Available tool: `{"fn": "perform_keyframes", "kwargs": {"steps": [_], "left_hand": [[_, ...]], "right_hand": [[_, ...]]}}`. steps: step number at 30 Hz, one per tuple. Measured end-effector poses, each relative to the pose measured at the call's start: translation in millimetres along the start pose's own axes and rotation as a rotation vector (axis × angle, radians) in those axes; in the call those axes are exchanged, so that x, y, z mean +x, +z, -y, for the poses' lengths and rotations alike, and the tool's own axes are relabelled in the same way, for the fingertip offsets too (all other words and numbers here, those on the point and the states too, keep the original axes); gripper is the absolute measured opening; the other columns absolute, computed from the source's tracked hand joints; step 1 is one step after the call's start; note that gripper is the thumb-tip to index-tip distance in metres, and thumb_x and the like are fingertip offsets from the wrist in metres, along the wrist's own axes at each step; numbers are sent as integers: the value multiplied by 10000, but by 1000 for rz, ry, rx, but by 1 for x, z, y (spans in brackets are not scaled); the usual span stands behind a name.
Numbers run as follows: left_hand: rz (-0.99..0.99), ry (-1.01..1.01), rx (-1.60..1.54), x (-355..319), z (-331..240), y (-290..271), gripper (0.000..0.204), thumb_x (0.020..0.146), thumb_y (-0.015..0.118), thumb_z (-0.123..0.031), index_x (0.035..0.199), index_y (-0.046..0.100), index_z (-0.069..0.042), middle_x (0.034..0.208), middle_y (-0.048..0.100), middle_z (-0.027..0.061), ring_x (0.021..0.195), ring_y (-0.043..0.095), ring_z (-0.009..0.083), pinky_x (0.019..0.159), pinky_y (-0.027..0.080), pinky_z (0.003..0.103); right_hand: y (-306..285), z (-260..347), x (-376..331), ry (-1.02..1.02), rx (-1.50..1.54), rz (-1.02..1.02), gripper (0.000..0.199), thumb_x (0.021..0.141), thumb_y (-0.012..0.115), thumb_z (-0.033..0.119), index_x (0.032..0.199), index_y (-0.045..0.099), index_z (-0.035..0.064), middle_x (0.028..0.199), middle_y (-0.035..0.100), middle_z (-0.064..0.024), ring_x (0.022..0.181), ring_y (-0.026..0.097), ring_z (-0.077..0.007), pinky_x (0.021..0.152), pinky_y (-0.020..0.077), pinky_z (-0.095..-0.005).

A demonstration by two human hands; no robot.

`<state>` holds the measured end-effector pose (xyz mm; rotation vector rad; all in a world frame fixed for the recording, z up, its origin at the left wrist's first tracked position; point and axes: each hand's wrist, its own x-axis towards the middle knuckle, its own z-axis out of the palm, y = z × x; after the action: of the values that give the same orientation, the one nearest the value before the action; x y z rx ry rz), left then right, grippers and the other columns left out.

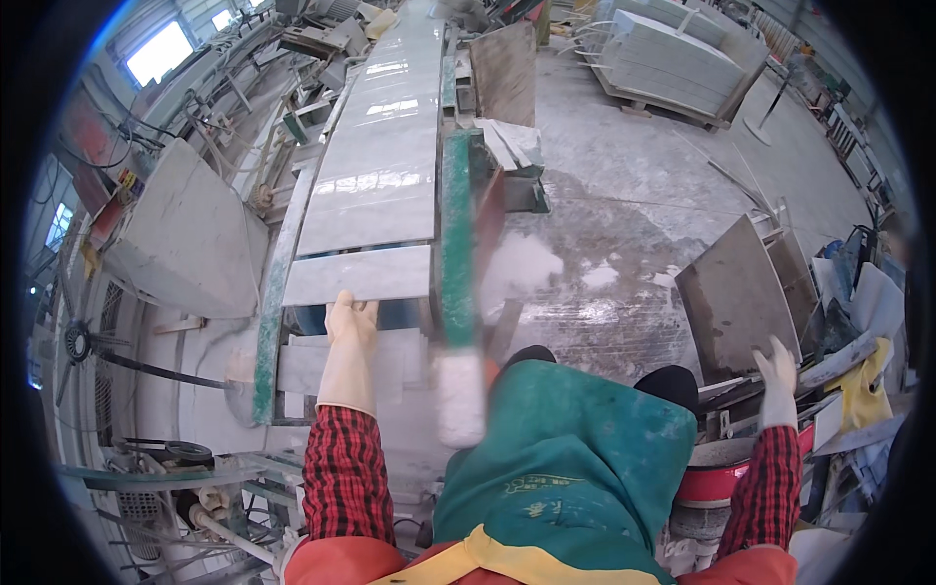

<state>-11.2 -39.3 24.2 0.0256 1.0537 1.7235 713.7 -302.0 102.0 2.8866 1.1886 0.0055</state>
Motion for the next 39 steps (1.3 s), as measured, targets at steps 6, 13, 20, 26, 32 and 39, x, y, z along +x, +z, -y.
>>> {"fn": "perform_keyframes", "kwargs": {"steps": [6, 13, 20, 26, 32, 39], "left_hand": [[12, 14, 45, 5, 10, 19, 394, 1003, 400, 18, 1395, 368, -12, 1388, 475, 212, 1255, 538, 402, 1048, 487, 616], [13, 4, 25, 27, 12, 10, 315, 1041, 368, -32, 1322, 398, 108, 1382, 489, 255, 1284, 505, 429, 1100, 463, 581], [-16, 22, 249, 20, 8, 13, 332, 1028, 462, -113, 1287, 462, 94, 1321, 567, 213, 1224, 583, 362, 1085, 510, 464], [-132, -106, 534, 21, -15, 12, 329, 1017, 552, -195, 1210, 536, 71, 1077, 646, 130, 973, 680, 222, 829, 628, 298], [-88, -108, 307, 25, -19, -11, 290, 999, 564, -188, 1109, 548, 80, 1075, 634, 152, 1007, 675, 255, 776, 631, 329], [-24, 226, 828, -9, -31, 10, 360, 985, 570, -201, 1239, 497, 43, 1052, 646, 128, 893, 684, 209, 714, 623, 309]], "right_hand": [[36, -193, -85, 263, 15, -59, 631, 903, 665, 375, 1422, 514, 50, 1372, 586, -212, 1253, 537, -399, 1074, 412, -455], [76, -200, -124, 266, -28, -235, 541, 986, 563, 347, 1404, 513, 8, 1416, 531, -235, 1293, 497, -396, 1100, 379, -445], [62, -170, -133, 379, 57, -213, 571, 991, 551, 410, 1419, 507, 35, 1463, 482, -231, 1341, 449, -389, 1128, 348, -447], [66, -164, -136, 405, 21, -224, 572, 982, 566, 409, 1437, 503, 67, 1492, 456, -240, 1376, 422, -390, 1153, 326, -450], [57, -143, -139, 415, 59, -233, 572, 978, 581, 391, 1440, 496, 64, 1483, 470, -234, 1375, 428, -389, 1159, 325, -448], [55, -190, -133, 322, -138, -538, 579, 1016, 506, 408, 1415, 473, -10, 1430, 492, -239, 1305, 451, -402, 1118, 351, -464]]}}
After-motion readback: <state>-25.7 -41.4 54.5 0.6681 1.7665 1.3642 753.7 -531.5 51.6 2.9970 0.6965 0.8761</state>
